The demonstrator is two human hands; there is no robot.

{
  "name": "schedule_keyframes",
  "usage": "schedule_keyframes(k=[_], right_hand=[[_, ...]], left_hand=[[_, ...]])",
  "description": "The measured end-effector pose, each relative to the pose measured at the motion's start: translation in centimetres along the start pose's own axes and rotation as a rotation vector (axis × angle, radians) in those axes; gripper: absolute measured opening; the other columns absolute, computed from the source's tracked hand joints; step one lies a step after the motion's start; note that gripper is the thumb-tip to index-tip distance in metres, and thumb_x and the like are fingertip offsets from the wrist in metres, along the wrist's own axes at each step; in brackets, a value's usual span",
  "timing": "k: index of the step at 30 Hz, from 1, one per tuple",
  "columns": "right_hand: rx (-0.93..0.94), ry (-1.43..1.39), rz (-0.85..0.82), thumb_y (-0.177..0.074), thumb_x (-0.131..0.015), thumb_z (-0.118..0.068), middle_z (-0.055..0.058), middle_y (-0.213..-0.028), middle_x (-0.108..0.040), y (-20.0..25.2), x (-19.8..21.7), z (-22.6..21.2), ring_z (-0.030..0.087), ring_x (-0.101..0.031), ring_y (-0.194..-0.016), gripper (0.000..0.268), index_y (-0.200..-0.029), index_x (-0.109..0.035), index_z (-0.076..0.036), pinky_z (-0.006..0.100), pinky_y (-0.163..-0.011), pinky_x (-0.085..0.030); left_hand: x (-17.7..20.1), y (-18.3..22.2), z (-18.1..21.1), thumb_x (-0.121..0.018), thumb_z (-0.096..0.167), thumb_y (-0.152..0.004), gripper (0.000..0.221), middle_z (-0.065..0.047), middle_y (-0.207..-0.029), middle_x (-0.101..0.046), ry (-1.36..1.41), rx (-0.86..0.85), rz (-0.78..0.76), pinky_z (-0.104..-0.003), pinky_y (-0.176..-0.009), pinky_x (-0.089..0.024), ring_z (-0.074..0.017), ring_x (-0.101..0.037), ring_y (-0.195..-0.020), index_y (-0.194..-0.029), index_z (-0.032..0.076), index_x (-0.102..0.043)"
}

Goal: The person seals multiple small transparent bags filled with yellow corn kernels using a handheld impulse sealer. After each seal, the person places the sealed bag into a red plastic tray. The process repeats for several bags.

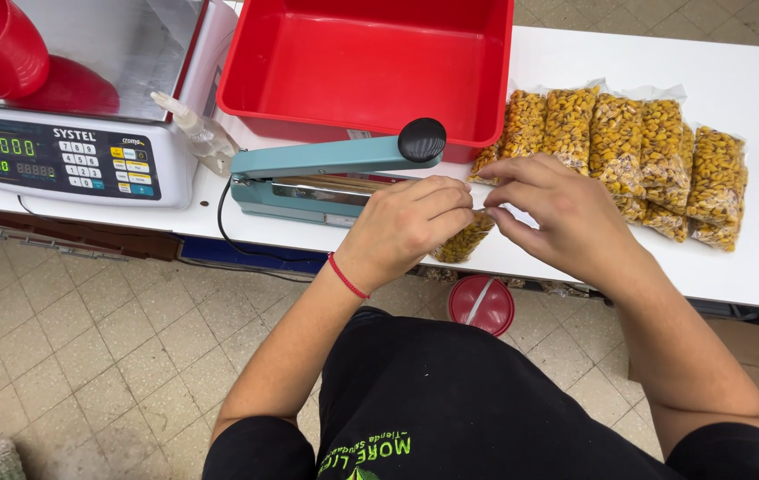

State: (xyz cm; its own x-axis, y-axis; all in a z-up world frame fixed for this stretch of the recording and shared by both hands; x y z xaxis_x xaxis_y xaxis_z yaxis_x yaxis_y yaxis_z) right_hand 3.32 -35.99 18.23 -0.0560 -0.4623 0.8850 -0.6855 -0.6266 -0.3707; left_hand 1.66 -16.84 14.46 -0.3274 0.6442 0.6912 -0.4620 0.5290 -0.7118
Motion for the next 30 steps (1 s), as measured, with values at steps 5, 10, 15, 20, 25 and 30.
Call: schedule_keyframes(k=[5,10,15,20,25,30], right_hand=[[0.002,0.084,-0.088,-0.089,-0.074,-0.017,-0.001,-0.113,-0.075,-1.3,0.8,-0.8,0.023,-0.069,-0.102,0.003,-0.090,-0.076,-0.014,0.036,-0.068,-0.060],[-0.018,0.233,-0.196,-0.090,-0.071,-0.022,-0.002,-0.117,-0.074,-0.7,1.8,-1.1,0.021,-0.066,-0.108,0.007,-0.091,-0.076,-0.017,0.039,-0.069,-0.061],[0.112,0.072,-0.108,-0.091,-0.068,-0.011,0.009,-0.126,-0.073,0.3,2.2,-1.5,0.033,-0.066,-0.118,0.019,-0.107,-0.078,-0.013,0.041,-0.081,-0.059],[0.125,0.117,-0.038,-0.091,-0.071,-0.019,0.005,-0.130,-0.071,1.9,-0.1,-0.6,0.031,-0.065,-0.121,0.016,-0.106,-0.076,-0.015,0.041,-0.087,-0.058],[0.072,-0.019,0.065,-0.090,-0.074,-0.012,0.009,-0.132,-0.069,2.3,-1.0,0.3,0.032,-0.066,-0.118,0.026,-0.116,-0.075,-0.011,0.038,-0.082,-0.060],[0.067,-0.103,0.091,-0.091,-0.073,-0.007,0.010,-0.125,-0.071,2.2,-2.0,0.6,0.031,-0.069,-0.110,0.019,-0.110,-0.077,-0.011,0.037,-0.078,-0.062]], left_hand=[[-0.3,0.1,-0.2,-0.064,0.011,-0.101,0.007,0.003,-0.096,-0.065,0.006,0.018,0.008,-0.029,-0.088,-0.055,-0.0140,-0.065,-0.109,-0.095,0.014,-0.066],[-0.7,0.3,-0.3,-0.064,0.012,-0.101,0.007,0.004,-0.097,-0.065,0.000,0.033,0.024,-0.029,-0.087,-0.056,-0.0138,-0.065,-0.108,-0.095,0.014,-0.066],[-0.5,0.1,-0.3,-0.062,0.013,-0.102,0.008,0.003,-0.095,-0.065,0.022,0.027,0.046,-0.030,-0.085,-0.056,-0.0148,-0.066,-0.106,-0.094,0.013,-0.065],[-0.6,0.1,-0.5,-0.061,0.013,-0.102,0.008,0.003,-0.096,-0.065,0.022,0.007,0.035,-0.030,-0.084,-0.056,-0.0148,-0.066,-0.107,-0.095,0.014,-0.065],[-1.0,0.2,-0.8,-0.063,0.010,-0.101,0.007,0.003,-0.095,-0.066,0.039,0.000,0.014,-0.030,-0.084,-0.056,-0.0160,-0.067,-0.105,-0.095,0.014,-0.066],[-0.7,0.2,-0.9,-0.064,0.010,-0.101,0.006,0.002,-0.097,-0.067,0.080,0.021,-0.014,-0.031,-0.083,-0.058,-0.0173,-0.068,-0.106,-0.096,0.013,-0.065]])
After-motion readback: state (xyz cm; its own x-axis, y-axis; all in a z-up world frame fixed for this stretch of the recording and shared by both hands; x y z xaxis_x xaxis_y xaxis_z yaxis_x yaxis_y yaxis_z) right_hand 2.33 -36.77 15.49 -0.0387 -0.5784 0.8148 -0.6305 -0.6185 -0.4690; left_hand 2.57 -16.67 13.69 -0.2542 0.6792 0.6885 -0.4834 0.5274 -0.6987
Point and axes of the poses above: each hand's wrist, its own y-axis away from the middle knuckle, its own x-axis out of the back of the hand, z = x × y, the point moved 3 cm from there along -y, towards the middle knuckle
